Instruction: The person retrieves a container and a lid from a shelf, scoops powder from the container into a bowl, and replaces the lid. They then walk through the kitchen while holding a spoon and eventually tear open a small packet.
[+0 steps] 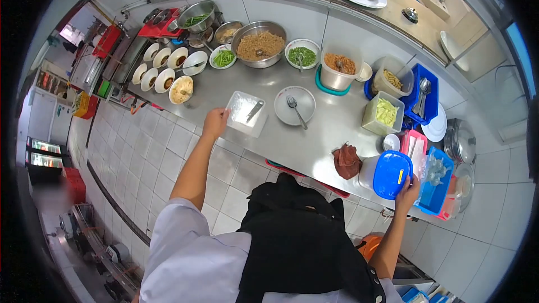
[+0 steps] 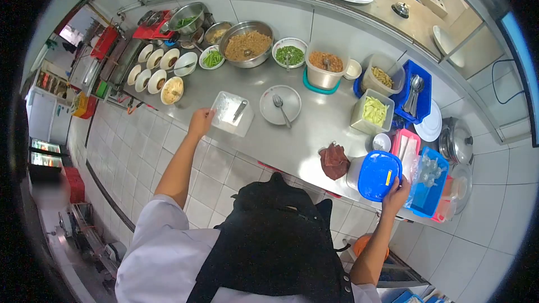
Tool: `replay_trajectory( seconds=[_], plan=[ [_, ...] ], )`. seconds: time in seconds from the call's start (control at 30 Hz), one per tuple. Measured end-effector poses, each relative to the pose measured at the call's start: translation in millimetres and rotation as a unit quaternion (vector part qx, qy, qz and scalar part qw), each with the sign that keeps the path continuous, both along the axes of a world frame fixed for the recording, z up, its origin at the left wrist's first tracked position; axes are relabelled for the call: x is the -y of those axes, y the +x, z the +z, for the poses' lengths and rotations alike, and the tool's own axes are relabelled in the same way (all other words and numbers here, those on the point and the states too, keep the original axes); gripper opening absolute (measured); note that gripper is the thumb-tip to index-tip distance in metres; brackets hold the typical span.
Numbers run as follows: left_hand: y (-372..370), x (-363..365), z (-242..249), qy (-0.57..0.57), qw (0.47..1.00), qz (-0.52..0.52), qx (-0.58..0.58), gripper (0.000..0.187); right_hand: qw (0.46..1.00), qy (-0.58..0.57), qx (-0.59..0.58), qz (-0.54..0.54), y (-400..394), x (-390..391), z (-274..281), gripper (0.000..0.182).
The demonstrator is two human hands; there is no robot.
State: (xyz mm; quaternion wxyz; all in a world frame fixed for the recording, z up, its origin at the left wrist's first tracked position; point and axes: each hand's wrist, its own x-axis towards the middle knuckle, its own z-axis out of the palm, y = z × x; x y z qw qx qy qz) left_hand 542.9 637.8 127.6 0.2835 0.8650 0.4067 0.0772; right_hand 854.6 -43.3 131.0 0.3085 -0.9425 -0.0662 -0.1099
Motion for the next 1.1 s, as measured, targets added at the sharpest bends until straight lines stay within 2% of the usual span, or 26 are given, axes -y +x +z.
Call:
replay_trajectory(
  seconds=[0.03,0.07,0.13,0.2,0.23,0.27,0.33,0.37,0.4,0.47,0.5,0.57,0.6,0.63,0.67,0.77,0.83,0.9,1.0,1.1],
  plan=[
    [-1.7,4.8,-3.0,0.043,0.998,-0.015,0.052,0.036,1.000,0.005,0.004,-0.013,-1.9,-3.2,2.8,0.030],
    [-3.0,9.0,-5.4,0.038,0.998,-0.020,0.050,0.036,1.000,0.000,0.002,-0.018,-1.2,-7.2,4.3,0.030],
    [-0.7,32.9,20.4,0.069,0.993,-0.036,0.087,0.031,0.998,0.045,-0.024,-0.038,-2.3,-9.6,10.3,0.031],
    [-0.7,50.8,33.8,0.068,0.988,-0.061,0.123,0.032,0.999,-0.012,-0.017,-0.043,-0.8,-13.0,14.5,0.030],
    [-1.0,59.7,41.6,0.035,0.991,-0.068,0.110,0.028,0.996,-0.065,-0.014,-0.052,-0.5,-18.4,17.9,0.030],
    [2.1,70.8,47.9,0.002,0.993,-0.077,0.094,0.025,0.996,-0.070,-0.009,-0.054,1.2,-18.0,13.0,0.030],
    [12.7,101.8,60.4,-0.042,0.991,-0.096,0.089,0.025,0.991,-0.124,0.057,-0.006,4.2,-28.3,20.5,0.026],
    [17.2,111.9,63.5,-0.062,0.991,-0.086,0.079,0.024,0.993,-0.094,0.067,-0.018,3.9,-41.2,26.1,0.027],
    [22.6,119.6,56.2,-0.062,0.991,-0.091,0.079,0.024,0.993,-0.094,0.067,-0.022,3.9,-49.7,31.8,0.027],
    [26.0,141.6,30.9,-0.051,0.972,-0.161,0.165,0.025,0.990,-0.120,0.046,-0.066,4.4,-69.9,39.0,0.028],
    [30.2,157.2,27.3,-0.050,0.972,-0.161,0.162,0.025,0.986,-0.147,0.026,-0.077,7.0,-74.6,41.0,0.030],
    [38.8,187.9,8.8,-0.035,0.979,-0.149,0.134,0.024,0.989,-0.138,0.034,-0.040,18.0,-69.0,35.9,0.033],
    [45.0,203.1,17.8,-0.060,0.974,-0.155,0.151,0.023,0.991,-0.120,0.065,-0.006,25.2,-59.3,21.0,0.035],
    [47.2,213.4,0.4,-0.067,0.971,-0.166,0.159,0.022,0.988,-0.145,0.044,-0.008,37.8,-52.4,6.4,0.035],
    [54.2,227.5,3.3,-0.073,0.976,-0.134,0.153,0.021,0.993,-0.112,0.020,0.021,47.3,-50.7,1.1,0.034],
    [71.0,256.8,23.0,-0.104,0.979,-0.091,0.148,0.025,0.983,-0.141,0.040,0.109,51.6,-63.3,13.7,0.028],
    [78.2,275.5,18.7,-0.090,0.979,-0.063,0.173,0.025,0.972,-0.124,0.080,0.182,58.9,-61.3,14.5,0.027],
    [84.3,291.1,15.1,-0.083,0.979,-0.029,0.185,0.025,0.963,-0.094,0.060,0.244,68.1,-57.0,12.8,0.026],
    [93.5,307.6,1.0,-0.073,0.978,0.023,0.195,0.026,0.947,-0.091,-0.014,0.307,65.5,-63.6,38.1,0.028],
    [105.7,325.5,-6.6,-0.062,0.973,0.065,0.211,0.027,0.935,-0.115,-0.030,0.335,81.4,-52.8,19.2,0.029]
  ],
)
